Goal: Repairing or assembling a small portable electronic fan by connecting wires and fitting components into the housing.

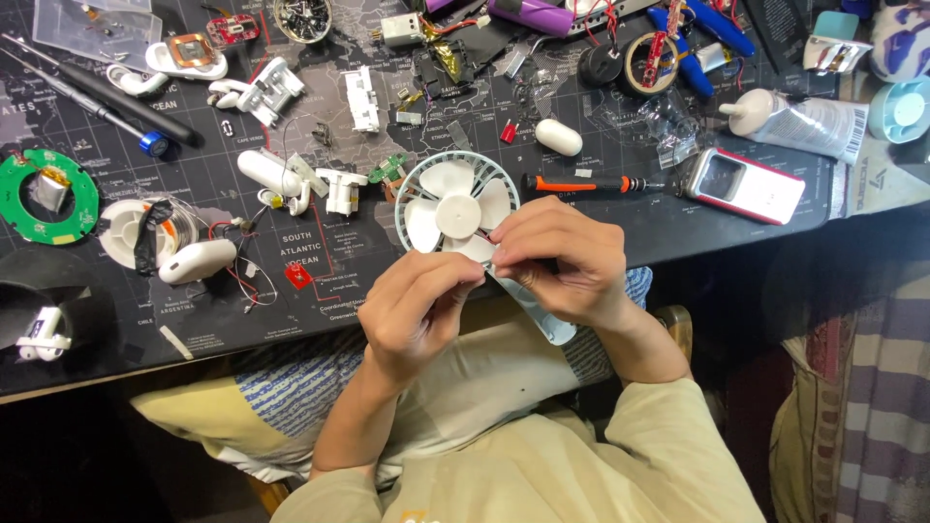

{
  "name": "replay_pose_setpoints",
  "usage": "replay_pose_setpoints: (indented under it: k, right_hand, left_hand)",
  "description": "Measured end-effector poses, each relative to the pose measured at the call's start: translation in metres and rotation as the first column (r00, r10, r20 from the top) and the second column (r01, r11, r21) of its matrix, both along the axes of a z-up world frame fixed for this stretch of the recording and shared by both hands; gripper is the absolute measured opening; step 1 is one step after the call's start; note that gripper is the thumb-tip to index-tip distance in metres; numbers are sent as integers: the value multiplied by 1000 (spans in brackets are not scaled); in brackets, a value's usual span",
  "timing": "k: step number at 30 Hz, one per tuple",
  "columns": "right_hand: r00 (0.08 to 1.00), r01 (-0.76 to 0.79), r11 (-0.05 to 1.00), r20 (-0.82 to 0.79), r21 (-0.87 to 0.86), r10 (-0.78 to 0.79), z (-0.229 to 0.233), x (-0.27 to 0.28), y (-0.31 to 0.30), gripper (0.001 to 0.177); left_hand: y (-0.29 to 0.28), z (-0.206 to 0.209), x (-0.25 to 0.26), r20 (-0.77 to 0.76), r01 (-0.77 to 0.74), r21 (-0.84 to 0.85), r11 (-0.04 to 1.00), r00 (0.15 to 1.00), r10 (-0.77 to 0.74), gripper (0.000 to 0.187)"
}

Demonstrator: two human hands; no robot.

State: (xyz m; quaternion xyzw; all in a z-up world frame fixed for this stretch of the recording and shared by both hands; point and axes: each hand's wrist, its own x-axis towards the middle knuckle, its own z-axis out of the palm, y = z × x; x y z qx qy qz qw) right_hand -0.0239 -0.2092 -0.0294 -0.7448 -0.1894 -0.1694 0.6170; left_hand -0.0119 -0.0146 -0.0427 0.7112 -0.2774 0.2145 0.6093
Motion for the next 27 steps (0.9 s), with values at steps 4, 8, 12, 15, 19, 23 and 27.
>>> replay_pose_setpoints:
  k: [4, 8, 12, 15, 19, 23, 27]
  right_hand:
    - [999, 15, 1000, 33, -10, -15, 0, -1, 2, 7]
    - [999, 15, 1000, 42, -20, -14, 0, -1, 2, 6]
    - [999, 14, 999, 50, -33, -12, 0, -1, 1, 6]
    - [998, 11, 999, 56, -34, -9, 1, 0, 2, 6]
    - [998, 15, 999, 54, -33, -13, 2, -1, 2, 6]
    - [998, 12, 999, 56, -42, -10, 2, -1, 2, 6]
    - [998, 9, 999, 56, -48, -6, 3, -1, 1, 5]
  left_hand:
    - [0, 5, 0, -25, 10, 5, 1000, 1000, -10, 11]
    - [2, 1, -2, -37, 38, -7, 999, 999, -38, 14]
    - [1, 5, -2, -35, 59, -17, 998, 998, -59, 18]
    - [1, 3, -1, -9, 51, -22, 998, 999, -51, 17]
    - [2, 0, -1, 3, 42, -31, 999, 999, -42, 15]
    - [2, -1, -2, 3, 25, -36, 999, 1000, -25, 13]
    - [1, 1, -1, 8, 10, -42, 999, 1000, -10, 13]
